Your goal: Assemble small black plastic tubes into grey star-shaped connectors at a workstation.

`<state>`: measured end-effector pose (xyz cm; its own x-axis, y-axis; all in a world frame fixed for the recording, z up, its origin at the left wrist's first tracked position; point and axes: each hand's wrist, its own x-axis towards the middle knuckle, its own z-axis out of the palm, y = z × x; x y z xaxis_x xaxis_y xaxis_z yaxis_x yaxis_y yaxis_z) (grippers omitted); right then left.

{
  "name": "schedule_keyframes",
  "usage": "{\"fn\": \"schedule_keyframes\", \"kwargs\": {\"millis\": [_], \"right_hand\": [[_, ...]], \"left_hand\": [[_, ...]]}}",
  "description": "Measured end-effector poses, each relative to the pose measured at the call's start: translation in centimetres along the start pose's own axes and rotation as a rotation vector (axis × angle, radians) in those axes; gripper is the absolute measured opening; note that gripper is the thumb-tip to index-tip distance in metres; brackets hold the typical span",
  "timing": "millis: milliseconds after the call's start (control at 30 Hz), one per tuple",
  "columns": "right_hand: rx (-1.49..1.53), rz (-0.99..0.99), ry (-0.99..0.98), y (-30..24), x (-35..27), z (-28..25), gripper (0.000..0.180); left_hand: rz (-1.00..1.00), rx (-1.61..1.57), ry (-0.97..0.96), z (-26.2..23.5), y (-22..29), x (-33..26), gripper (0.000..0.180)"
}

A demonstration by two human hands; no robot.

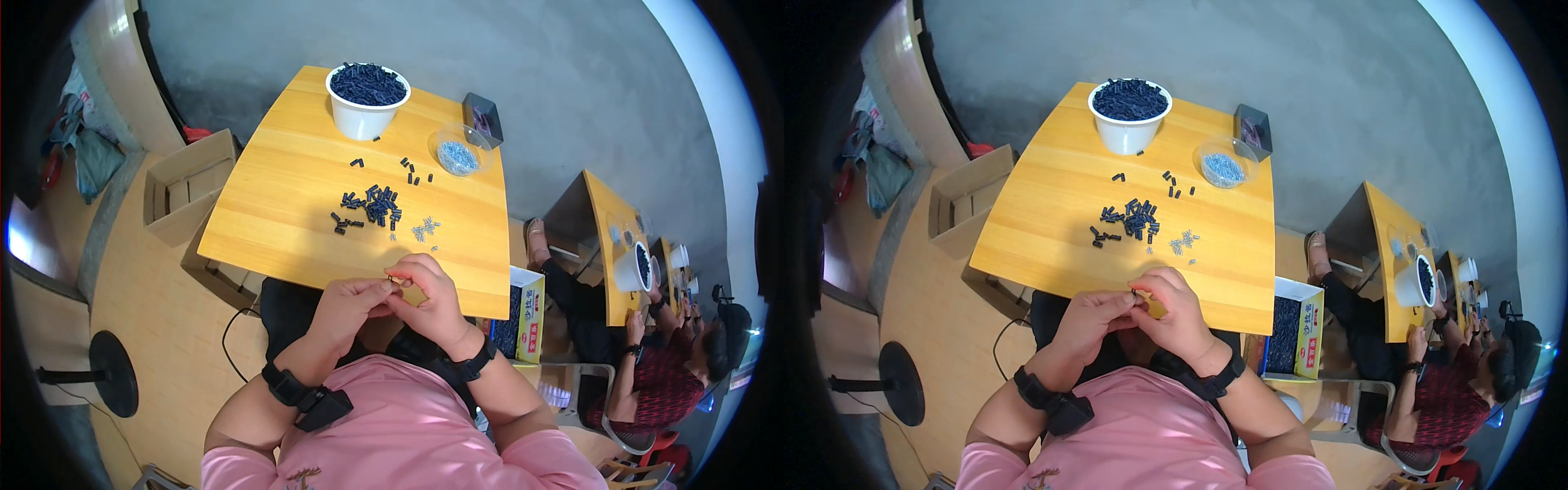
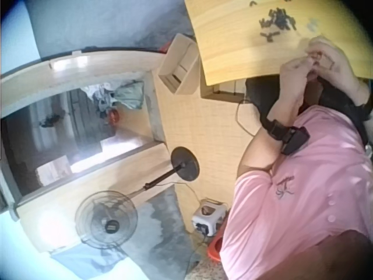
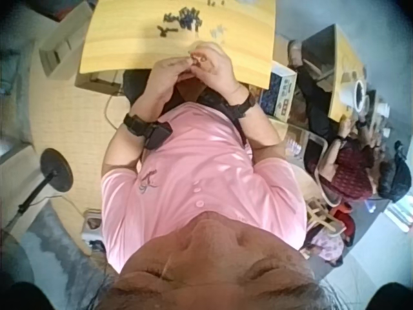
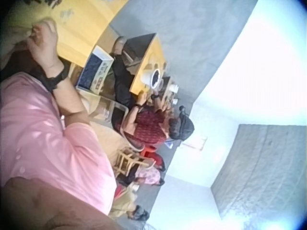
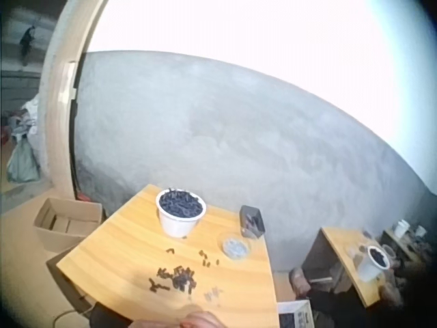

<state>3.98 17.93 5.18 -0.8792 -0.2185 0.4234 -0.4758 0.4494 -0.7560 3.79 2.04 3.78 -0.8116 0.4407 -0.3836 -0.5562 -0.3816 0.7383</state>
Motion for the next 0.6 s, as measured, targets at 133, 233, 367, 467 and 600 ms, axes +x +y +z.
{"fn": "schedule_keyframes", "kwargs": {"millis": [133,233,367,467,600], "right_hand": [[-0.350,-0.047,-0.114,-0.9,0.5,-1.0,0.027],[-0.564,-0.063,-0.339,-2.1,1.0,-1.6,0.024],[-0.601,-0.076,-0.387,-2.4,1.7,-1.3,0.027],[-0.671,-0.040,-0.528,-2.5,1.7,-1.0,0.029],[-0.608,-0.156,-0.494,-2.0,1.0,-0.6,0.031]], "left_hand": [[0.057,0.161,0.050,-0.6,-0.8,0.8,0.020],[0.058,0.383,0.062,-0.7,-0.4,0.6,0.021],[0.013,0.543,0.044,-0.9,-0.5,0.4,0.020],[-0.020,0.442,-0.012,-0.5,0.2,-0.5,0.019],[-0.025,0.387,-0.013,-0.4,0.0,-1.3,0.018]]}}
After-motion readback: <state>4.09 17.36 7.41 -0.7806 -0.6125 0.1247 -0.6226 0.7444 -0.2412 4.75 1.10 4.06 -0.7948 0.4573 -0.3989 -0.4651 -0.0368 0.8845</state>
